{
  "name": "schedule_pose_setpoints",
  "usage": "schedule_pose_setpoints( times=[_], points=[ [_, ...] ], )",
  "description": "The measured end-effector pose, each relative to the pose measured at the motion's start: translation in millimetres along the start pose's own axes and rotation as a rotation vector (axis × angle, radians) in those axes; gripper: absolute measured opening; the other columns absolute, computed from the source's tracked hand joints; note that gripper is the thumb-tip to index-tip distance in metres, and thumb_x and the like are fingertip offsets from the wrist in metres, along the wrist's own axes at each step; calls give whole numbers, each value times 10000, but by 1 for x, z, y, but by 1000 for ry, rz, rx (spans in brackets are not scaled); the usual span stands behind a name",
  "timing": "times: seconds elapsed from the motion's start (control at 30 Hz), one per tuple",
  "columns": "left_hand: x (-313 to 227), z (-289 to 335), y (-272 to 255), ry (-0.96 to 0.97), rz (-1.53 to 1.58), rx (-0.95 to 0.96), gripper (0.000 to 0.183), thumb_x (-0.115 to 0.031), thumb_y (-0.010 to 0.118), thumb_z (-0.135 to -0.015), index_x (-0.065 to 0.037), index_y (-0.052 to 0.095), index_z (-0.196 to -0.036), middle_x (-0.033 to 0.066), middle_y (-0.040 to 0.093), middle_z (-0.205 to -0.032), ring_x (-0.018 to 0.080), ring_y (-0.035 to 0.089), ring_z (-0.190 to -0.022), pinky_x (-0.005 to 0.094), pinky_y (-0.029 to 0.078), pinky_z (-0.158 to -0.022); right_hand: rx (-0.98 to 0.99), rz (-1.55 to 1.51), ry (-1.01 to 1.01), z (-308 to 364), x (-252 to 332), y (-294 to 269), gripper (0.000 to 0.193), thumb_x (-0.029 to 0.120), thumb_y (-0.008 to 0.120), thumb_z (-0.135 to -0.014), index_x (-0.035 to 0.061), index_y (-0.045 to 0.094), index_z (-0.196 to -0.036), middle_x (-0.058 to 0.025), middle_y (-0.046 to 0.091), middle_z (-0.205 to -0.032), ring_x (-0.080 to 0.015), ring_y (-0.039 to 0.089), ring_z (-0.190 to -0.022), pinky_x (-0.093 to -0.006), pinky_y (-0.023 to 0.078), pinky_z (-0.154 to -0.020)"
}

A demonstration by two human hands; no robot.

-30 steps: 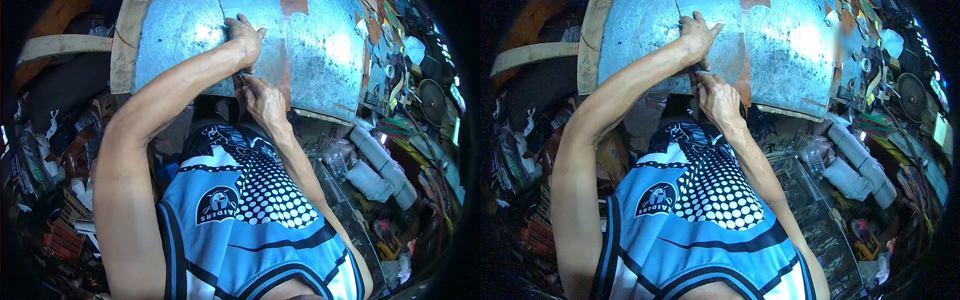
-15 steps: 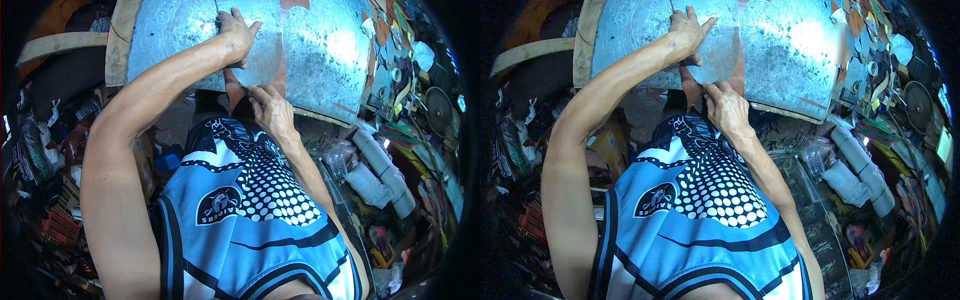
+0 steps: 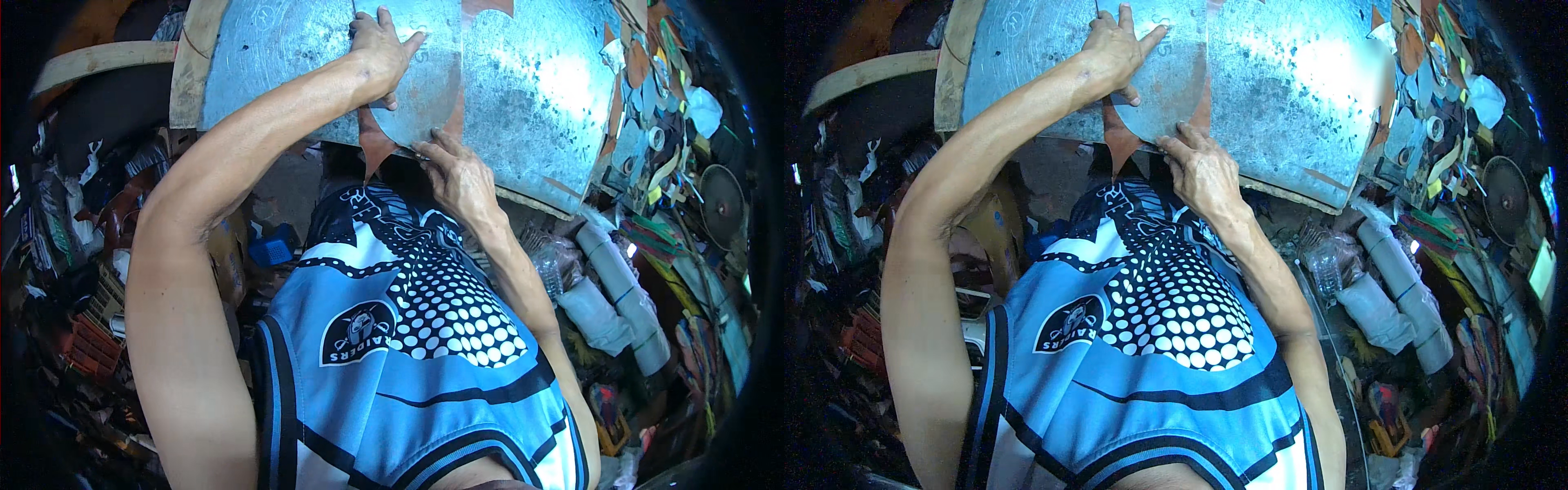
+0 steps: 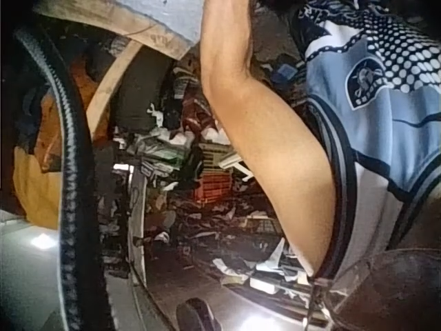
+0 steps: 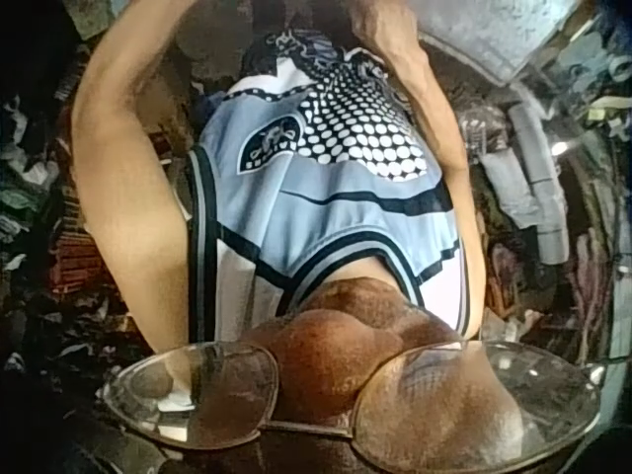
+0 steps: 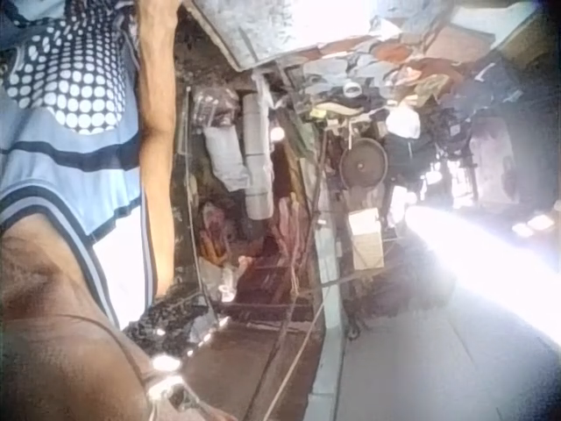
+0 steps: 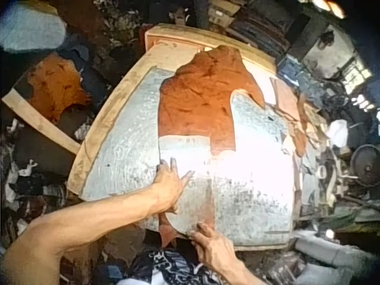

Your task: Cut out leather pieces using a metal template and a small knife.

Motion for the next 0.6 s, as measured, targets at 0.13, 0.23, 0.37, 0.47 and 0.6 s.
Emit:
schedule_pose_setpoints(
  times=[0.13,0.23,0.37,0.47,0.6],
  points=[
    [-1,1,-6,-29,6,-35,1316,-667,817,-593,-167,117,-1589,421,269,-1485,554,409,-1299,567,395,-1024,36,-14,-55,-5,-10,-10,327,108,648,-851,144,696,-1173,-191,643,-1242,-386,652,-1051,-453,536,-899],
    [0,0,-5,-23,36,24,1297,-644,825,-606,-170,123,-1589,421,259,-1489,556,415,-1293,560,396,-1024,80,-3,-98,-8,-15,-15,312,102,644,-850,141,701,-1155,-163,660,-1227,-375,657,-1041,-455,536,-899],
    [-1,-1,-4,-23,64,31,1286,-621,836,-609,-179,130,-1589,419,263,-1489,562,417,-1288,550,401,-1019,211,45,-128,-15,-23,-23,321,102,646,-843,143,687,-1159,-129,668,-1228,-369,662,-1019,-462,534,-902],
    [-1,-2,-3,-24,62,45,1301,-621,838,-605,-189,107,-1591,416,262,-1491,563,392,-1309,546,394,-1027,287,77,-155,-20,-25,-29,331,109,645,-842,145,676,-1169,-122,665,-1238,-364,665,-1015,-468,530,-908],
    [-2,-1,-1,-60,76,4,1296,-596,846,-614,-196,96,-1592,412,256,-1495,563,367,-1327,557,377,-1047,311,78,-193,-23,-30,-33,337,137,651,-839,155,676,-1175,-145,611,-1320,-370,658,-1037,-471,526,-914]
  ],
)
Point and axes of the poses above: each hand's wrist, its own z-axis away from the middle knuckle, its own y-axis out of the palm, x = y × z, the point moved 2 cm from there along -z, towards the middle knuckle
